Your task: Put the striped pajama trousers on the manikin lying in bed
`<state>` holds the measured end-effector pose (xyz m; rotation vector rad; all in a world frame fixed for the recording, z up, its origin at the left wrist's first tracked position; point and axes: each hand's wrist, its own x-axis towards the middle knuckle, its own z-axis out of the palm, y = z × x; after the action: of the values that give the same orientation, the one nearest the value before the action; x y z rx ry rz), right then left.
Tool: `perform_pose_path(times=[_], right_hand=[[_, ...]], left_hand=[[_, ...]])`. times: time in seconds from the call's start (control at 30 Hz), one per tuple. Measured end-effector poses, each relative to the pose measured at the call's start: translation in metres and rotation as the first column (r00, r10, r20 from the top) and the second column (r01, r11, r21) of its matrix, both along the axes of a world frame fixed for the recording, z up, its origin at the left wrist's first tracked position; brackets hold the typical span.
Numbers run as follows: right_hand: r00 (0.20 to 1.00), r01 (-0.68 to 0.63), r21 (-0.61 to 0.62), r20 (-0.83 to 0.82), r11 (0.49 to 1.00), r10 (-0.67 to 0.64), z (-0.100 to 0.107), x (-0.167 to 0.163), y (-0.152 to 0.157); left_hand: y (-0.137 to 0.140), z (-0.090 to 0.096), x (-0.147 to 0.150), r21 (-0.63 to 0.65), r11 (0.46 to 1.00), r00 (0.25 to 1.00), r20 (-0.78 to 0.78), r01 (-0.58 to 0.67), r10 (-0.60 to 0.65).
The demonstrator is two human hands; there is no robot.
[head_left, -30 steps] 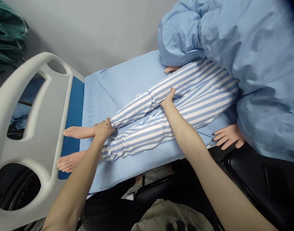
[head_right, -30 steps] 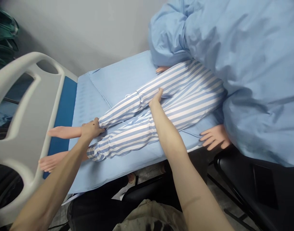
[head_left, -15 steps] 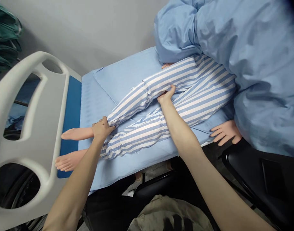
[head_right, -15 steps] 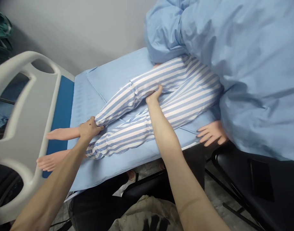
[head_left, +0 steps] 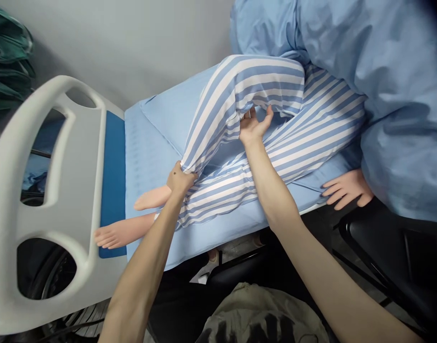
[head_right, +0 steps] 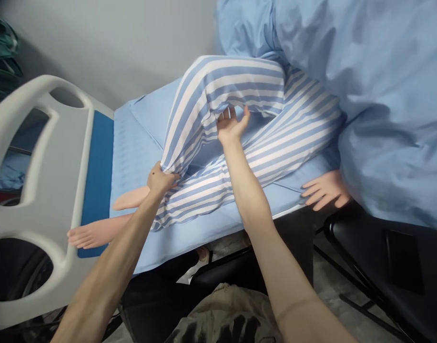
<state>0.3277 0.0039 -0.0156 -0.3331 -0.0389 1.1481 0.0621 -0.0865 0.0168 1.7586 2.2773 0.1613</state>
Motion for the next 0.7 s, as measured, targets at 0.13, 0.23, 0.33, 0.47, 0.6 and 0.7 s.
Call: perform_pose_path(times=[0.13,0.23,0.33,0.47,0.6,0.7], right_hand=[[0.999,0.011,0.051,0.031,0.999,-0.012,0.005,0.004,-0.001],[0.998,0.012,0.071,0.066,0.997,-0.016,0.004,0.012,0.001],[0.995,-0.007,0.065,0.097,0.998,0.001,0.002,0.017,0.002],[0.993,-0.033,0.046,0.114,0.998,0.027,0.003,0.02,0.002],[0.994,-0.088,0.028,0.068,0.996,0.086,0.008,0.02,-0.002],[0.992,-0.125,0.016,0.02,0.992,0.125,0.012,0.019,-0.005]], left_hand=[[0.008,0.0,0.009,0.036,0.999,0.997,0.079,0.016,-0.019],[0.016,-0.001,0.016,0.044,0.999,0.993,0.113,0.021,-0.026],[0.019,-0.003,0.017,0.048,0.998,0.992,0.117,0.034,-0.039],[0.019,-0.005,0.011,0.045,0.996,0.991,0.101,0.083,-0.087],[0.017,-0.004,0.0,0.016,0.992,0.991,0.051,0.126,-0.127],[0.017,-0.001,-0.013,-0.019,0.986,0.986,0.017,0.164,-0.164]])
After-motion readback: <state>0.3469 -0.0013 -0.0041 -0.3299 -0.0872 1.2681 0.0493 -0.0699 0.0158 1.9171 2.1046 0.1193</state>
